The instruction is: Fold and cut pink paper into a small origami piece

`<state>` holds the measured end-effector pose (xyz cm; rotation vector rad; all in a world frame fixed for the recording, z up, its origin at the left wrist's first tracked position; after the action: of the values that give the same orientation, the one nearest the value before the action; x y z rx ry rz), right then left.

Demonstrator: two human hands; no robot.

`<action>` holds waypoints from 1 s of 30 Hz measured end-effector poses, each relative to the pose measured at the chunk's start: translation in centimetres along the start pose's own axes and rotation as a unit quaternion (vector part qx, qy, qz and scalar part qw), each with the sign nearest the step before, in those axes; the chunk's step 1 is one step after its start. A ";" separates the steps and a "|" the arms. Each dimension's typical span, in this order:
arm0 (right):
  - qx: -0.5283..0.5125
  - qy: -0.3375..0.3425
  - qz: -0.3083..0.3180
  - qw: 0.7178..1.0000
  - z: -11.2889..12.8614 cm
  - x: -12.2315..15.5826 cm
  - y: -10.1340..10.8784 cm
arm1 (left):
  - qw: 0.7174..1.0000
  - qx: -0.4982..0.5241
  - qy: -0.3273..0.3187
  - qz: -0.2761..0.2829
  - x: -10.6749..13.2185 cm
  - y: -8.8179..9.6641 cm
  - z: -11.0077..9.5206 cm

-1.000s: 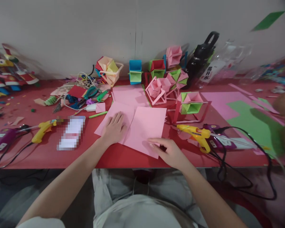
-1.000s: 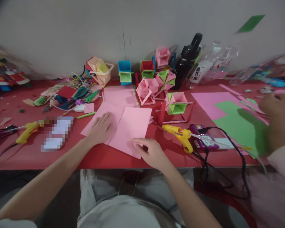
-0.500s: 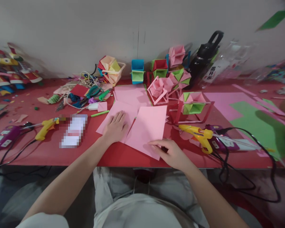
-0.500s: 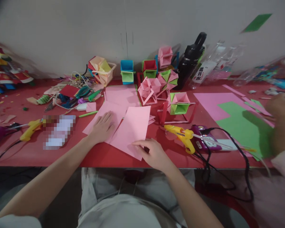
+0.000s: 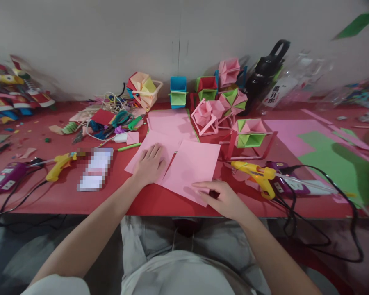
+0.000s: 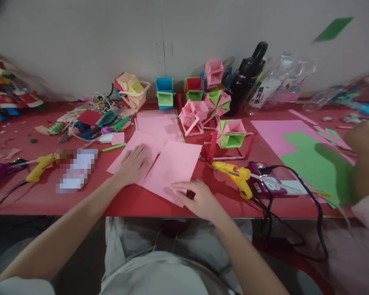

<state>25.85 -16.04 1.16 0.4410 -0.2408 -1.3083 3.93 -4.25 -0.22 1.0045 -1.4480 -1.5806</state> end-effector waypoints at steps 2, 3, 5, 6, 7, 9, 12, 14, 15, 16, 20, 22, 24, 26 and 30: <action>0.000 -0.008 0.001 1.000 0.0 0.0 0.0 | 1.000 -0.005 0.000 0.001 0.0 0.0 0.0; 0.000 -0.012 0.000 1.000 -0.1 0.0 0.0 | 1.000 -0.007 0.000 0.001 0.0 0.0 0.0; 0.000 -0.018 0.001 1.000 0.0 0.0 0.0 | 1.000 -0.008 0.001 0.006 0.0 0.0 0.0; 0.001 -0.019 0.003 1.000 0.0 0.0 -0.1 | 1.000 -0.007 0.001 0.009 0.0 0.0 0.0; 0.002 -0.019 0.006 1.000 0.0 -0.1 -0.1 | 1.000 -0.005 0.002 0.011 0.0 0.1 0.0; 0.004 -0.015 0.010 1.000 0.1 -0.1 -0.1 | 1.000 -0.001 0.003 0.011 0.0 0.2 0.0; 0.000 -0.006 0.009 1.000 0.1 0.1 0.1 | 1.000 0.006 0.003 0.004 0.0 0.4 -0.1; -0.011 -0.001 0.007 1.000 0.1 0.3 0.4 | 1.000 0.013 0.001 0.000 0.0 0.4 -0.1; -0.017 0.000 0.007 1.000 0.1 0.4 0.5 | 1.000 0.017 0.000 -0.002 0.0 0.4 -0.1; -0.021 0.001 0.005 1.000 0.1 0.5 0.6 | 1.000 0.021 0.000 -0.004 0.0 0.3 0.0; -0.028 0.001 -0.009 1.000 0.1 0.7 0.8 | 0.999 0.031 0.000 -0.012 0.0 0.0 0.1; -0.029 0.007 -0.026 0.999 0.1 0.7 0.9 | 0.999 0.030 -0.001 -0.019 0.1 0.0 0.1; -0.027 0.021 -0.057 0.998 0.1 0.6 1.2 | 0.999 0.027 0.003 -0.019 0.2 0.2 -0.1; -0.022 0.039 -0.092 0.995 0.1 0.5 1.6 | 1.000 0.027 0.013 -0.010 0.2 0.5 -0.3; -0.022 0.032 -0.131 0.991 0.1 0.2 2.2 | 0.993 0.108 0.045 0.027 0.0 0.3 -0.2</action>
<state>27.76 -15.79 2.18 0.4878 -0.1008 -1.5505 4.13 -4.34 0.05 1.1357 -1.5926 -1.3439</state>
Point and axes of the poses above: each hand's wrist, its own x-axis away from the middle knuckle, its own y-axis out of the back of the hand, z = x × y, the point moved 6 cm from there along -x, towards the middle knuckle, and after that the axes turned 8 degrees about -x, right-handed, at the moved point
